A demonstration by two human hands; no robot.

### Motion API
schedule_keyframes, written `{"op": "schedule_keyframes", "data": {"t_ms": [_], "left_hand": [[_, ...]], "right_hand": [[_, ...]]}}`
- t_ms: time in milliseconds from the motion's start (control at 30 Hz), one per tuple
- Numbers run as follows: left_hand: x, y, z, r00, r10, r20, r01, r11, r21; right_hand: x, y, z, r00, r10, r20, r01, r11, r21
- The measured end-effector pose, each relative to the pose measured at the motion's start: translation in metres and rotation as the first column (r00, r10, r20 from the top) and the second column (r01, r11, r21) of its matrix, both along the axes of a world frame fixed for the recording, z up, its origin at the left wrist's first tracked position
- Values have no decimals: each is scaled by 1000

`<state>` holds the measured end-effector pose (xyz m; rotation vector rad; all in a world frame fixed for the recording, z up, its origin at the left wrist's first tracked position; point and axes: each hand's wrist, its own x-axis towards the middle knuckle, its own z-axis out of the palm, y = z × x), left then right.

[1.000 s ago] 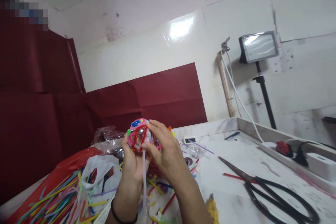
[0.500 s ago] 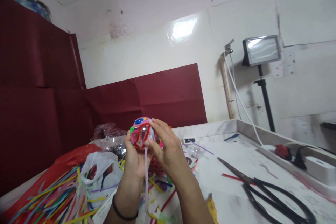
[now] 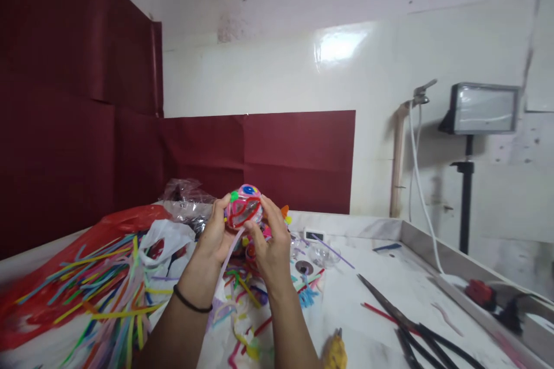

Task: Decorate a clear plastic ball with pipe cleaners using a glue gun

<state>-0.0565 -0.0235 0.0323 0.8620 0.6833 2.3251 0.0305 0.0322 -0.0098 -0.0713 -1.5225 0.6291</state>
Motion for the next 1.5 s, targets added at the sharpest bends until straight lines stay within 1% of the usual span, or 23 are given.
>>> {"op": "schedule_keyframes", "data": {"t_ms": [133, 233, 367, 500, 633, 800, 1000, 1200, 1500], "left_hand": [[-6, -2, -3, 992, 73, -104, -82, 993, -85], [-6, -3, -2, 989, 93, -111, -105, 989, -106], [-5, -3, -1, 990, 95, -103, -105, 990, -89], [-3, -2, -3, 991, 85, -99, -93, 993, -75], [-2, 0, -5, 990, 96, -104, -107, 990, -97], [-2, 2, -5, 992, 79, -101, -89, 992, -92], [0, 0, -3, 988, 115, -107, -129, 982, -136], [2, -1, -3, 988, 111, -111, -123, 986, -109], [0, 6, -5, 988, 116, -106, -128, 985, -113]], "right_hand": [[-13, 7, -13, 998, 32, -48, -35, 998, -56], [-17, 8, -16, 998, 17, -64, -21, 998, -61], [-15, 6, -15, 999, -4, -52, 1, 998, -55], [-13, 8, -14, 998, 21, -58, -24, 998, -59], [-13, 10, -16, 997, 42, -71, -47, 997, -65], [-13, 12, -17, 996, 49, -72, -53, 996, -65], [-13, 14, -18, 997, 45, -69, -50, 997, -59], [-13, 12, -16, 994, 44, -99, -49, 998, -49], [-7, 10, -14, 996, 46, -79, -49, 998, -38]]}}
